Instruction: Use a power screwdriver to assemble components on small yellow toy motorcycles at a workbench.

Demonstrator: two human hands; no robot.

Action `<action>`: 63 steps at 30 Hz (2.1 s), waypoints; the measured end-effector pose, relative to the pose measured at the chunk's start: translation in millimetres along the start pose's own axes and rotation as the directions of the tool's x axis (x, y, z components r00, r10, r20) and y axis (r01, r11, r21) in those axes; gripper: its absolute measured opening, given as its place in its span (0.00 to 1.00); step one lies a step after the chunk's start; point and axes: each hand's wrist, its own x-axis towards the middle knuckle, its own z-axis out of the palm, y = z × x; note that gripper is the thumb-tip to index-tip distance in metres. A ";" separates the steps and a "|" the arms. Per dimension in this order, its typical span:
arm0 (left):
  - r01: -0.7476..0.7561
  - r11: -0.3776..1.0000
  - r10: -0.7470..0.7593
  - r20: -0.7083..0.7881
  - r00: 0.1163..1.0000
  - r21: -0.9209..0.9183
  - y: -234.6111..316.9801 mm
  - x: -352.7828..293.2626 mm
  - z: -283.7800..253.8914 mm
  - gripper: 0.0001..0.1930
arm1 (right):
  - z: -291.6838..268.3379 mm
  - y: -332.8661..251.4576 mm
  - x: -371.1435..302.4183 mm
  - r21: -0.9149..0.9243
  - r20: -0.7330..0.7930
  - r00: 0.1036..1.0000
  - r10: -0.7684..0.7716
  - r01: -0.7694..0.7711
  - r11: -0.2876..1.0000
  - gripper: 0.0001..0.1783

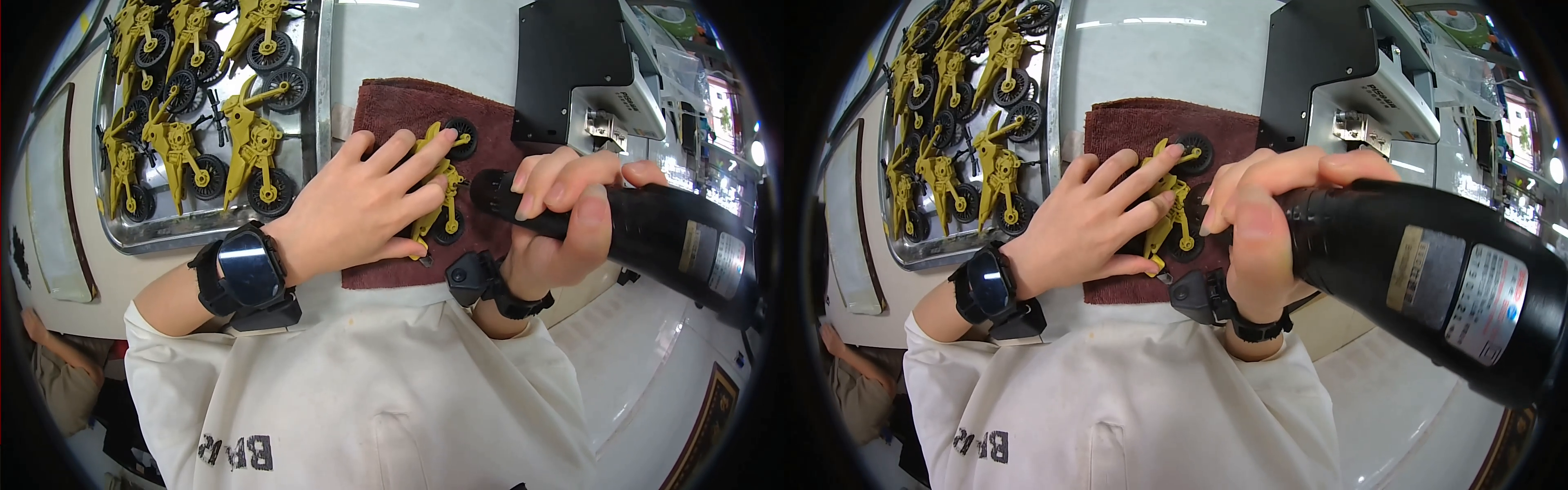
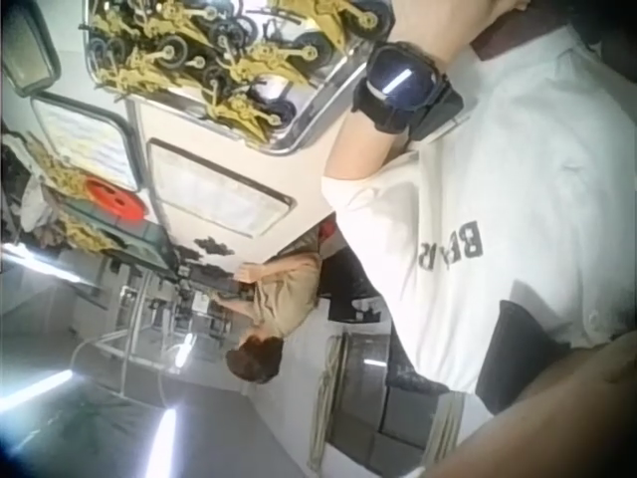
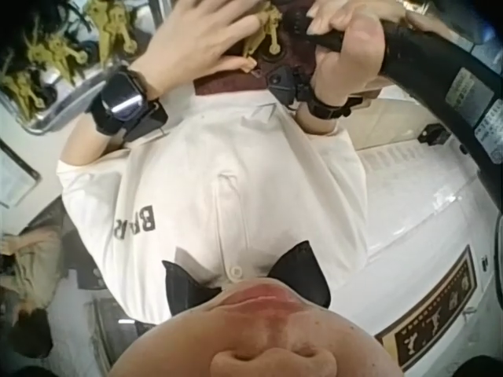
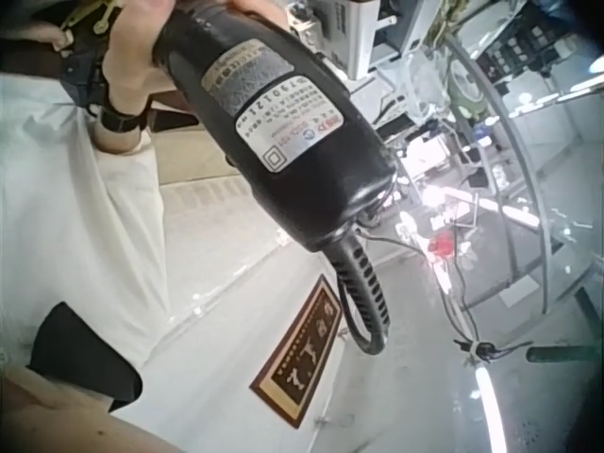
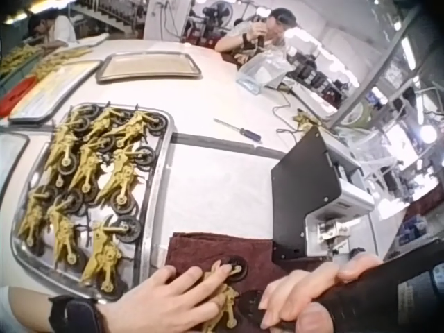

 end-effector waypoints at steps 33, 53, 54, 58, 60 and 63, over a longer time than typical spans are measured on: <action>-0.023 1.000 0.023 -0.012 1.000 -0.006 5.1 2.2 -0.1 0.37 | -12.8 -67.1 -15.6 -0.015 0.197 0.970 -0.143 0.149 0.989 0.32; -0.018 1.000 0.017 -0.014 1.000 -0.006 2.1 -3.4 7.0 0.36 | 2.9 -34.8 -31.3 -0.089 0.470 0.876 0.113 -0.081 0.993 0.31; -0.022 1.000 0.022 -0.024 0.999 -0.011 2.1 -2.8 7.2 0.36 | 3.7 -34.7 -30.9 -0.094 0.467 0.877 0.114 -0.080 0.992 0.30; -0.001 1.000 0.001 -0.015 1.000 -0.013 2.3 -4.4 7.2 0.37 | 0.8 -29.9 -34.3 -0.091 0.441 0.895 0.062 -0.024 0.996 0.26; -0.024 1.000 0.023 -0.022 0.999 -0.011 2.8 -3.5 5.7 0.37 | -2.3 -31.7 -31.5 -0.103 0.447 0.892 0.071 -0.027 0.994 0.27; -0.022 1.000 0.022 -0.006 1.000 -0.007 1.5 -3.1 4.5 0.36 | 1.2 -30.0 -32.9 -0.118 0.439 0.897 0.057 -0.005 0.993 0.32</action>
